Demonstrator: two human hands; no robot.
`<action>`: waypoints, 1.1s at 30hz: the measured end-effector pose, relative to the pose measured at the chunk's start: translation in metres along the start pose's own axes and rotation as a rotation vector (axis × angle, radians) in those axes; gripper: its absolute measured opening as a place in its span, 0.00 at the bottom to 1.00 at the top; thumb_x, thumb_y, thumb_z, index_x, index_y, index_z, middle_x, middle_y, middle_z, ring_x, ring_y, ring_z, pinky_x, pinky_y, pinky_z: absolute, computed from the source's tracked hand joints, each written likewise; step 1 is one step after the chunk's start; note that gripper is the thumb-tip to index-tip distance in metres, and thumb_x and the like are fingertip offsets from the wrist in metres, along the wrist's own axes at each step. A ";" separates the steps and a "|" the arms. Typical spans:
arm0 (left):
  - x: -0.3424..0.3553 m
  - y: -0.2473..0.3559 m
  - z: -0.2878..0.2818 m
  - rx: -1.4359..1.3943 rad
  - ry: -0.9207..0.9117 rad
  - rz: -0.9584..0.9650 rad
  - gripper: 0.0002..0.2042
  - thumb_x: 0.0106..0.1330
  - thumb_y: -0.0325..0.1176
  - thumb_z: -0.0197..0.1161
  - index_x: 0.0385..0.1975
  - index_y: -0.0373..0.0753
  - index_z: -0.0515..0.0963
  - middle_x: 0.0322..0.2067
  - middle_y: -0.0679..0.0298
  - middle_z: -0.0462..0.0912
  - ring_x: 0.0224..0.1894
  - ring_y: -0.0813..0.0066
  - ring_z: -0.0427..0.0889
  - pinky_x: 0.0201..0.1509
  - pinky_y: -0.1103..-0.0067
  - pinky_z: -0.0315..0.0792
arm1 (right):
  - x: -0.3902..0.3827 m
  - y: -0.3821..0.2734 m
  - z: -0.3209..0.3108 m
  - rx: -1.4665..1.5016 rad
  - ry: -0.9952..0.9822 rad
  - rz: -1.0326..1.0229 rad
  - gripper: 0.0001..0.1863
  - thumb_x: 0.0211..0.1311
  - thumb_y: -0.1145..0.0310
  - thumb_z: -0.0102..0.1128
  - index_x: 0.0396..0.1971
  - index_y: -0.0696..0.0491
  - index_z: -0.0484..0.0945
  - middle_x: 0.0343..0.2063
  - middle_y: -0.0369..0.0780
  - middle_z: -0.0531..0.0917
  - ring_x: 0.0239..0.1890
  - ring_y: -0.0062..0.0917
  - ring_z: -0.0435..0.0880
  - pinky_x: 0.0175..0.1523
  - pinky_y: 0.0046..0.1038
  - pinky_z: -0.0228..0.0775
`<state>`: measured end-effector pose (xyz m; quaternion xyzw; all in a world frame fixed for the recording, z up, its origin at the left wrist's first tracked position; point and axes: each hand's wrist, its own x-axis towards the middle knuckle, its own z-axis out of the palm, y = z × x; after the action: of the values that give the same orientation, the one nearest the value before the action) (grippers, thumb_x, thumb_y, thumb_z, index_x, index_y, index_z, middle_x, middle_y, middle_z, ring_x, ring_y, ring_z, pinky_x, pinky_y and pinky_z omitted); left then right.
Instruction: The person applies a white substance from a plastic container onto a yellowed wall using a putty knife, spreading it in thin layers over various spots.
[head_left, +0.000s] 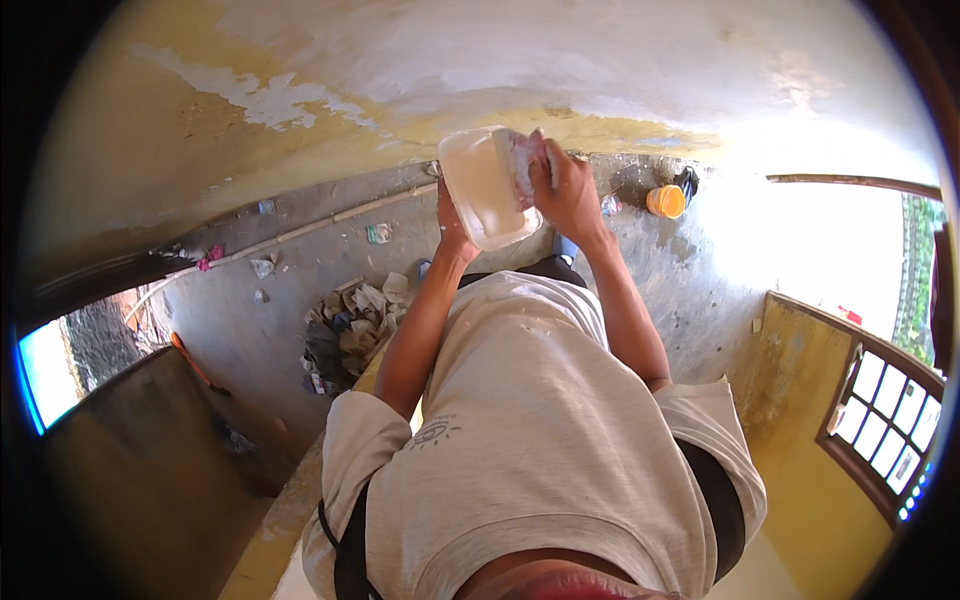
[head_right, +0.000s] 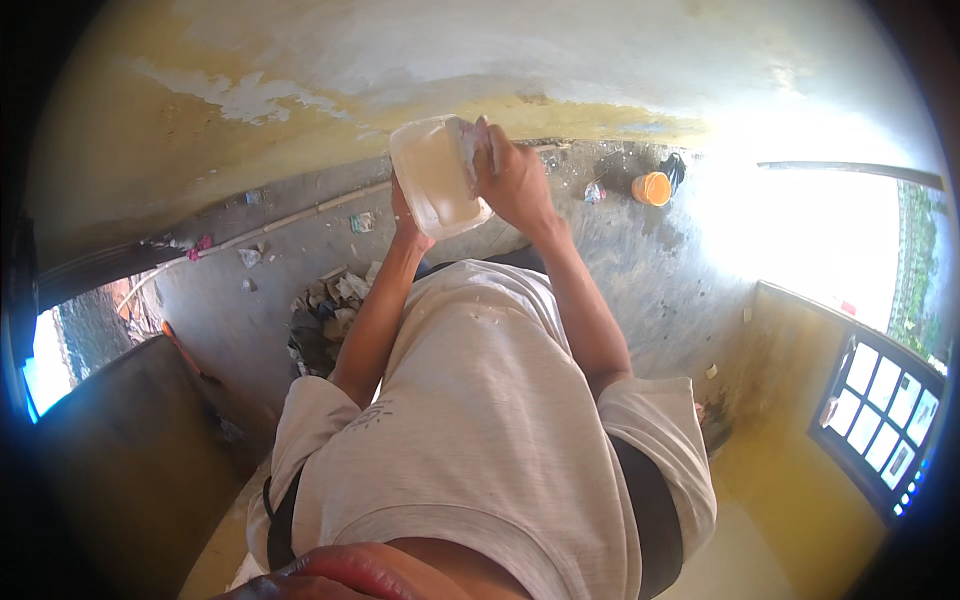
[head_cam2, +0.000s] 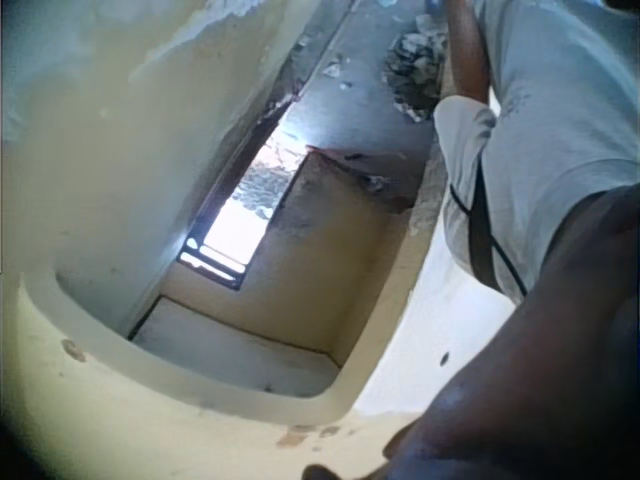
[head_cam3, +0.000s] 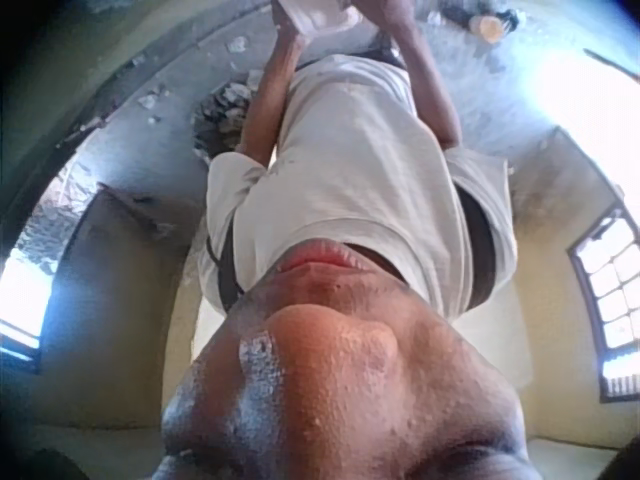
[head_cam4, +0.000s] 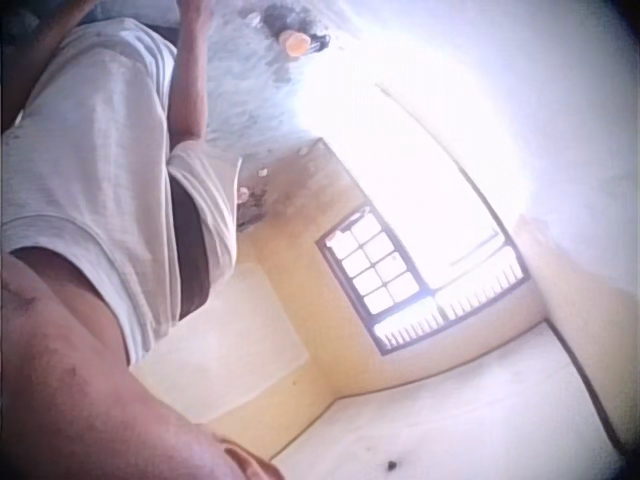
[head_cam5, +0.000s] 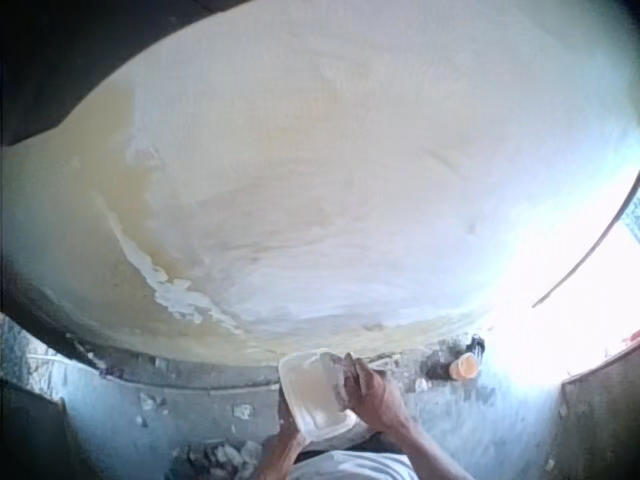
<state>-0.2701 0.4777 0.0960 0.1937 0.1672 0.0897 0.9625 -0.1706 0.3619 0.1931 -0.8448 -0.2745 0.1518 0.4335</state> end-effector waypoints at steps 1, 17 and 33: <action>0.001 -0.001 -0.003 -0.030 -0.078 -0.013 0.36 0.66 0.65 0.30 0.62 0.43 0.62 0.58 0.57 0.70 0.57 0.59 0.73 0.55 0.60 0.73 | 0.000 0.006 0.004 -0.008 -0.004 -0.003 0.09 0.61 0.70 0.52 0.35 0.60 0.73 0.19 0.55 0.75 0.25 0.51 0.77 0.29 0.38 0.67; -0.005 -0.010 -0.066 -0.364 -0.118 0.085 0.36 0.63 0.65 0.42 0.65 0.46 0.59 0.61 0.59 0.65 0.63 0.56 0.66 0.64 0.56 0.63 | -0.019 0.062 0.035 1.400 -0.166 0.627 0.12 0.63 0.72 0.55 0.44 0.61 0.73 0.38 0.40 0.82 0.39 0.19 0.82 0.41 0.18 0.76; -0.135 -0.034 -0.260 -0.523 0.334 0.316 0.36 0.63 0.64 0.44 0.66 0.48 0.57 0.62 0.60 0.64 0.63 0.55 0.65 0.64 0.52 0.60 | 0.109 0.191 0.278 1.851 -0.155 1.000 0.11 0.67 0.75 0.43 0.40 0.67 0.70 0.37 0.52 0.79 0.30 0.28 0.79 0.36 0.20 0.79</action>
<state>-0.4845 0.5042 -0.1046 -0.0534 0.2614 0.3078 0.9133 -0.1568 0.5168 -0.1258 -0.1896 0.3010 0.5171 0.7785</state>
